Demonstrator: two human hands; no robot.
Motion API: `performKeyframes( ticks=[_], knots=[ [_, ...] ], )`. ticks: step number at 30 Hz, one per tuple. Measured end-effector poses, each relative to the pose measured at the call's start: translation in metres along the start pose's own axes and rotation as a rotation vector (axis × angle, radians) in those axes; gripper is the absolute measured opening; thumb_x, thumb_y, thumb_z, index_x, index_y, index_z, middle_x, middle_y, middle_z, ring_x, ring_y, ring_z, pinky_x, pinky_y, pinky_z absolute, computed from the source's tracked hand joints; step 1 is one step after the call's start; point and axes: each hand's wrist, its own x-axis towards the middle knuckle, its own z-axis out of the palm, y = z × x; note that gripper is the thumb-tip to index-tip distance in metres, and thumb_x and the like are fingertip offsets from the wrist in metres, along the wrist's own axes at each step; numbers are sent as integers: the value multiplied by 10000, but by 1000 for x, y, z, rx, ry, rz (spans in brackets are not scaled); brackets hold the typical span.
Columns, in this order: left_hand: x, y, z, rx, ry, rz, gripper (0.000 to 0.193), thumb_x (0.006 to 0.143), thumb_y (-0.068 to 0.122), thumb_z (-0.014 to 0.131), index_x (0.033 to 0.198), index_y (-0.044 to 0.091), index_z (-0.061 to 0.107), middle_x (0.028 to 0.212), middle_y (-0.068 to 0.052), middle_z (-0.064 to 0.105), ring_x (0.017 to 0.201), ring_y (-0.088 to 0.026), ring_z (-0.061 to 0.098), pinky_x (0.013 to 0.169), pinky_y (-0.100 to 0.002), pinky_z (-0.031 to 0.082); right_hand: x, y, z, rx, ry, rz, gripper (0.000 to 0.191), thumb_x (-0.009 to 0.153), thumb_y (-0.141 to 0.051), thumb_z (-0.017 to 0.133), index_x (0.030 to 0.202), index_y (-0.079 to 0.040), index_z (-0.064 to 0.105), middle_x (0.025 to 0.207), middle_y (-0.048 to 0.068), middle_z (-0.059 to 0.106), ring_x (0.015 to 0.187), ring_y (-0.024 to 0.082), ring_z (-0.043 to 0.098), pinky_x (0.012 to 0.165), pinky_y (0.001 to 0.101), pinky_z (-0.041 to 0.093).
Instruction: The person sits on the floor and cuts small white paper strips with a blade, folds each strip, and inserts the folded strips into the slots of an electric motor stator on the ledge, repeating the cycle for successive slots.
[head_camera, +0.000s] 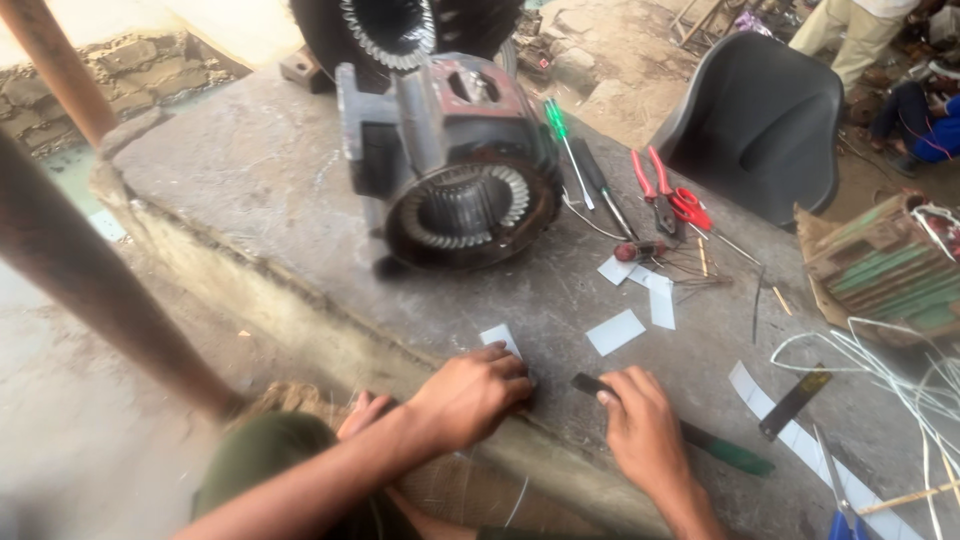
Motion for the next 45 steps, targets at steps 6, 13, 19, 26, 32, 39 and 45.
performKeyframes(
  ticks=[6, 13, 19, 26, 32, 39, 45],
  knots=[
    [10, -14, 1, -12, -162, 63, 442, 739, -25, 635, 1164, 53, 729, 1213, -177, 699, 1118, -343, 640, 924, -418, 542, -2, 3, 1, 5, 21, -6, 125, 861, -22, 656, 984, -29, 679, 907, 159, 625, 894, 383, 592, 771, 463, 471],
    [10, -22, -20, 232, -58, 52, 387, 852, 79, 664, 1235, 30, 683, 1297, -181, 666, 1254, -335, 603, 1067, -451, 491, -4, 1, 0, -2, -1, 26, 164, 887, -30, 656, 1043, -8, 699, 964, 151, 663, 932, 353, 627, 802, 450, 489],
    [27, 55, 14, 154, 23, -305, 1025, 834, 592, 628, 1496, -126, 317, 1483, -380, 391, 1370, -509, 386, 1102, -541, 302, 5, 0, 4, -32, 3, 17, 171, 903, -21, 645, 1063, 16, 691, 988, 161, 662, 975, 351, 635, 828, 449, 497],
    [17, 48, 26, 121, -19, -350, 1000, 820, 572, 717, 1490, -77, 356, 1411, -264, 478, 1407, -405, 382, 1202, -518, 243, 13, -5, 12, -37, 26, -31, 175, 904, 23, 645, 1070, 22, 703, 980, 159, 650, 943, 341, 625, 810, 453, 503],
    [17, 44, 22, 96, -37, -313, 885, 751, 443, 805, 1453, 21, 470, 1361, -213, 498, 1379, -376, 404, 1197, -528, 246, 38, -8, 21, -28, -40, -109, 182, 913, 61, 623, 1067, 20, 711, 964, 145, 653, 952, 316, 619, 810, 435, 507],
    [13, 29, 25, 203, 7, -205, 775, 774, 230, 760, 1478, 58, 487, 1375, -196, 501, 1372, -367, 434, 1190, -489, 304, 59, -13, 24, -68, -186, -138, 250, 863, 65, 631, 1089, 5, 718, 998, 149, 649, 958, 308, 619, 837, 432, 519],
    [15, 23, 28, 311, -12, -162, 660, 836, 109, 639, 1480, 85, 495, 1366, -159, 511, 1382, -340, 441, 1199, -475, 315, 61, -7, 21, -142, -184, -176, 245, 854, 120, 601, 1050, 10, 698, 972, 153, 633, 948, 331, 599, 828, 459, 488]
  ],
)
